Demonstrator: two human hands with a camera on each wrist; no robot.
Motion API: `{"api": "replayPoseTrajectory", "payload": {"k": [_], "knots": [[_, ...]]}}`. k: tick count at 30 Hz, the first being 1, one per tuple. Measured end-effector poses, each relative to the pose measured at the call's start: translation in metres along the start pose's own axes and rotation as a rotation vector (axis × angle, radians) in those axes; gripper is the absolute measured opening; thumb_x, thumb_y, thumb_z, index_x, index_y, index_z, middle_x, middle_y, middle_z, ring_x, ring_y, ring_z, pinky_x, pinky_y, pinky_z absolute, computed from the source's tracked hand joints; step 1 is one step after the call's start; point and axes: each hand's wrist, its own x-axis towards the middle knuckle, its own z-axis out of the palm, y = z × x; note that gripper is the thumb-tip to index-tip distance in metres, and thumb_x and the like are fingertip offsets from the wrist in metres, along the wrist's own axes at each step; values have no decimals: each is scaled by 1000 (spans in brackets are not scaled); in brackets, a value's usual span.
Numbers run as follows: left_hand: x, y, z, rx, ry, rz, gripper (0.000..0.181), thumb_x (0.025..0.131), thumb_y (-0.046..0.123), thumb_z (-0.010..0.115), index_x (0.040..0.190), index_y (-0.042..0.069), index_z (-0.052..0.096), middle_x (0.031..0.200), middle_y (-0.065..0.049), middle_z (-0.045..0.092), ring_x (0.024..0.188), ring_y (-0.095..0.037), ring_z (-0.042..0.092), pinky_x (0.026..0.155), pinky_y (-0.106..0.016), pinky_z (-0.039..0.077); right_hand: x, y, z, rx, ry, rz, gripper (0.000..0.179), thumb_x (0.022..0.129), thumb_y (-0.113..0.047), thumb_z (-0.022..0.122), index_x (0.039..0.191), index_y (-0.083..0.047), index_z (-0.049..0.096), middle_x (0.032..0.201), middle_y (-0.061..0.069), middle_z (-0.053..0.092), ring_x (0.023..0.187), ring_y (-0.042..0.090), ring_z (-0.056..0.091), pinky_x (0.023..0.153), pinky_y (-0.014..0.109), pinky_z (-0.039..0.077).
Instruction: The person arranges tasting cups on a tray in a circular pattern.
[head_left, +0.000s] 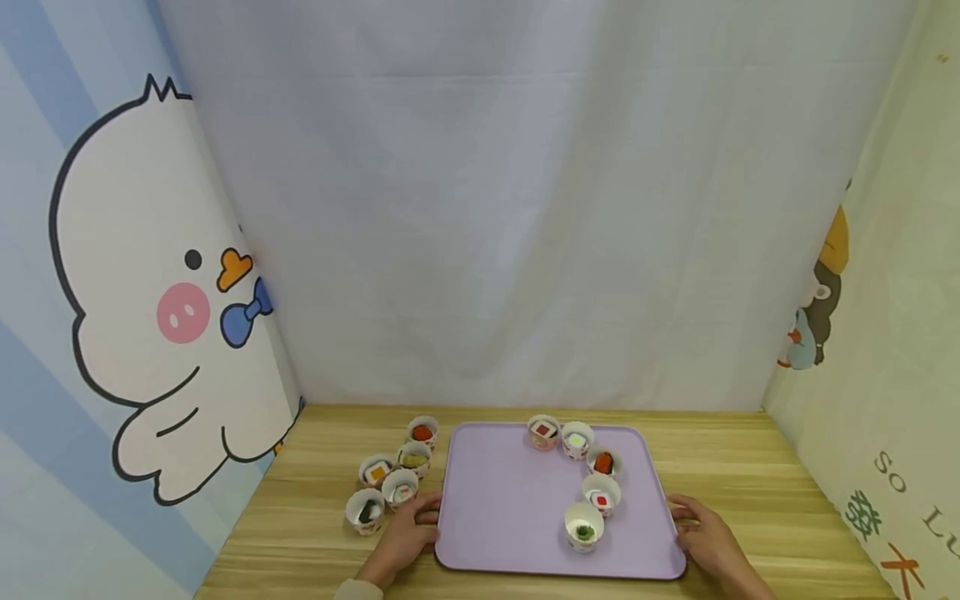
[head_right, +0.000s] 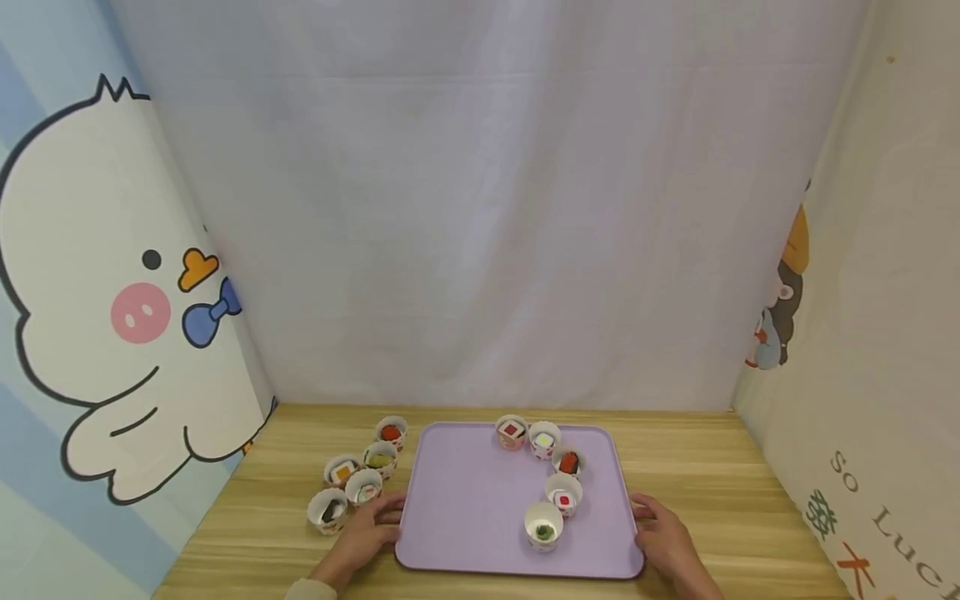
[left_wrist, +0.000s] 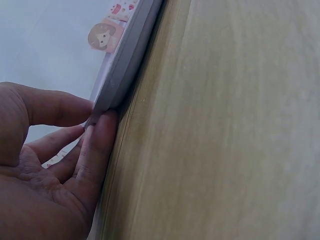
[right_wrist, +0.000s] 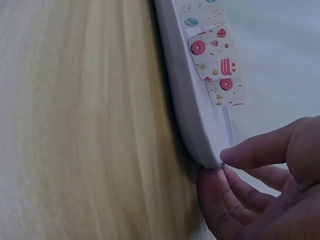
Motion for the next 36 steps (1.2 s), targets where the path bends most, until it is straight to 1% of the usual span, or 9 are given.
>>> {"api": "replayPoseTrajectory", "payload": {"k": [3, 8, 14, 19, 28, 31, 36], "knots": [[1, 0, 0, -3, -1, 4, 65, 77, -9, 58, 141, -10, 43, 129, -27, 54, 100, -19, 61, 74, -37, 58, 2, 2, 1, -10, -3, -10, 66, 68, 16, 54, 134, 11, 49, 116, 29, 61, 85, 15, 60, 64, 23, 49], [1, -1, 0, -2, 0, 5, 65, 77, -9, 58, 141, -10, 43, 129, -26, 54, 99, -18, 61, 73, -37, 58, 4, 2, 1, -38, -6, -3, 65, 69, 14, 54, 133, 13, 49, 116, 29, 60, 85, 16, 61, 64, 22, 49], [1, 0, 1, -2, 2, -1, 66, 77, -8, 58, 141, -9, 43, 128, -26, 55, 99, -18, 61, 73, -36, 58, 5, 1, -1, -9, -26, 35, 65, 70, 13, 55, 135, 14, 47, 116, 27, 59, 84, 15, 58, 63, 23, 49], [0, 1, 1, 5, 3, 1, 65, 78, -8, 57, 141, -9, 43, 129, -26, 55, 100, -19, 61, 72, -36, 58, 6, 3, -2, 23, -39, 70, 65, 72, 13, 56, 136, 12, 46, 118, 26, 58, 86, 15, 58, 64, 25, 51], [1, 1, 3, 27, 15, 14, 64, 77, -9, 56, 140, -10, 44, 128, -27, 55, 100, -20, 61, 71, -37, 58, 8, 10, -1, 43, -29, 75, 65, 71, 13, 55, 135, 12, 48, 117, 23, 59, 82, 14, 57, 64, 24, 51], [1, 1, 4, 42, 34, 23, 61, 79, -7, 57, 139, -10, 45, 127, -27, 55, 102, -21, 61, 71, -36, 58, 8, 11, -1, 44, -23, 62, 64, 71, 13, 55, 134, 13, 49, 115, 23, 60, 81, 13, 57, 64, 23, 50], [-4, 4, 6, 103, 86, 59, 51, 86, -1, 61, 135, -10, 50, 124, -27, 57, 104, -26, 62, 72, -36, 58, 8, 11, -1, 44, -13, 48, 63, 71, 13, 54, 134, 13, 49, 115, 23, 60, 80, 12, 56, 64, 22, 49]]}}
